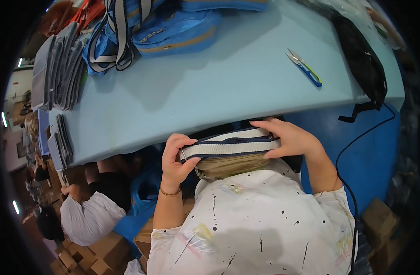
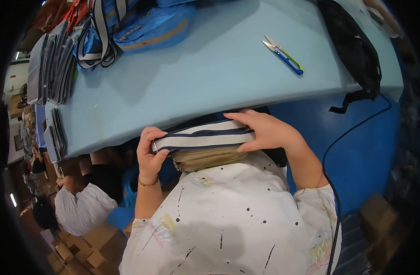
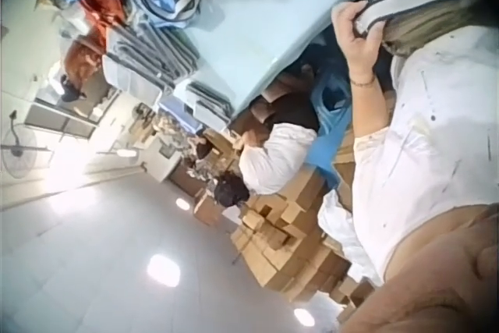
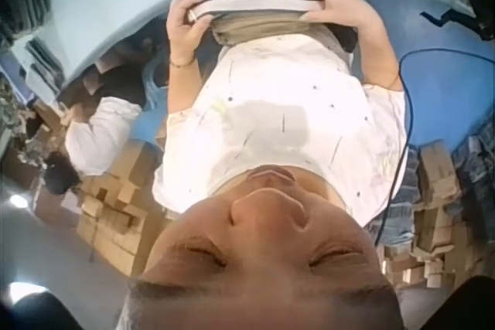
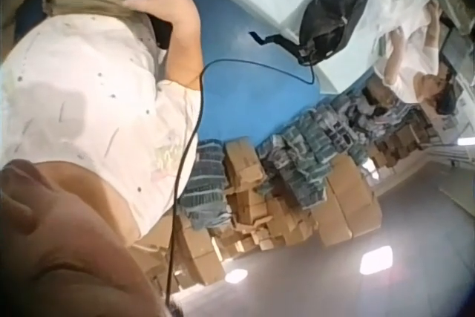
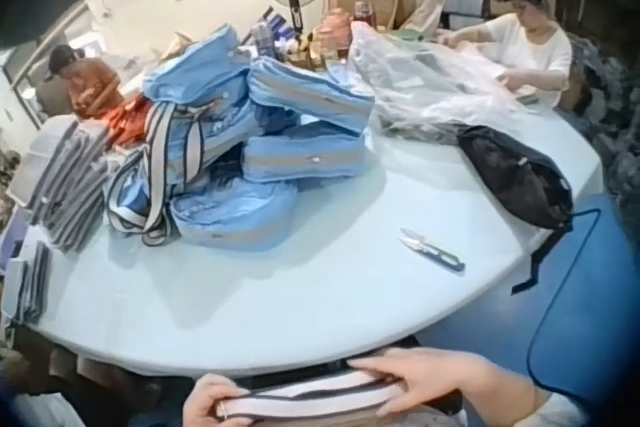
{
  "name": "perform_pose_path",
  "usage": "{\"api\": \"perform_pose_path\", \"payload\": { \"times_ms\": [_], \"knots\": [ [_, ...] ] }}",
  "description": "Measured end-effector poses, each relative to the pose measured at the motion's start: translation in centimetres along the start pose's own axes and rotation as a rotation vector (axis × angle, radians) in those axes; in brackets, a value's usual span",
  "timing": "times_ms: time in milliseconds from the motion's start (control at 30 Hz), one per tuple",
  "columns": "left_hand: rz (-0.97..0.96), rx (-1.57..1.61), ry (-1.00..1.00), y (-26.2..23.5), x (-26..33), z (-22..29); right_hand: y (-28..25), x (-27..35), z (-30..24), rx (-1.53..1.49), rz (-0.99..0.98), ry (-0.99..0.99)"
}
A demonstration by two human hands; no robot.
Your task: Checking, trimming, and packaging small pouches/bags in a manufacturing workshop.
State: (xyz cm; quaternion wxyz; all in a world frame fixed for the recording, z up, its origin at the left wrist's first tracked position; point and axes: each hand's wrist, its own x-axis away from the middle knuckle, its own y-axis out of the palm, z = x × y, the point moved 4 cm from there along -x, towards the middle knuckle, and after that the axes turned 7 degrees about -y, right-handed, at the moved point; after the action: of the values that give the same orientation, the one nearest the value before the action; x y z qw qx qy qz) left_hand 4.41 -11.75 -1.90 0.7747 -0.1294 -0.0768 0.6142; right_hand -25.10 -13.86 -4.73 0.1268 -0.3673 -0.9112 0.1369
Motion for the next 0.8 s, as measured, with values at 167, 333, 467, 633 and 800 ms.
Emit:
{"api": "perform_pose_path", "payload": {
  "times_ms": [167,333,467,633,800],
  "knots": [
    [0.042,0.181,-0.221,0.4,0.0,-1.3,-0.1,0.2,-0.6,0.237,0.057,-0.028],
    [-0.096,0.416,-0.271,1.4,-0.4,-0.9,-0.6,-0.2,1.1,0.013,0.044,0.021],
    [-0.134,0.496,-0.260,1.4,-0.4,-0.4,-0.1,-0.6,1.1,0.179,0.010,-0.020],
    [-0.324,0.495,-0.216,0.0,-0.6,0.1,-0.8,-0.2,0.7,-0.021,0.004,-0.177],
    [-0.726,0.117,-0.274,0.2,2.1,1.0,0.6,3.1,-2.5,0.045,-0.124,-0.218]
  ]
}}
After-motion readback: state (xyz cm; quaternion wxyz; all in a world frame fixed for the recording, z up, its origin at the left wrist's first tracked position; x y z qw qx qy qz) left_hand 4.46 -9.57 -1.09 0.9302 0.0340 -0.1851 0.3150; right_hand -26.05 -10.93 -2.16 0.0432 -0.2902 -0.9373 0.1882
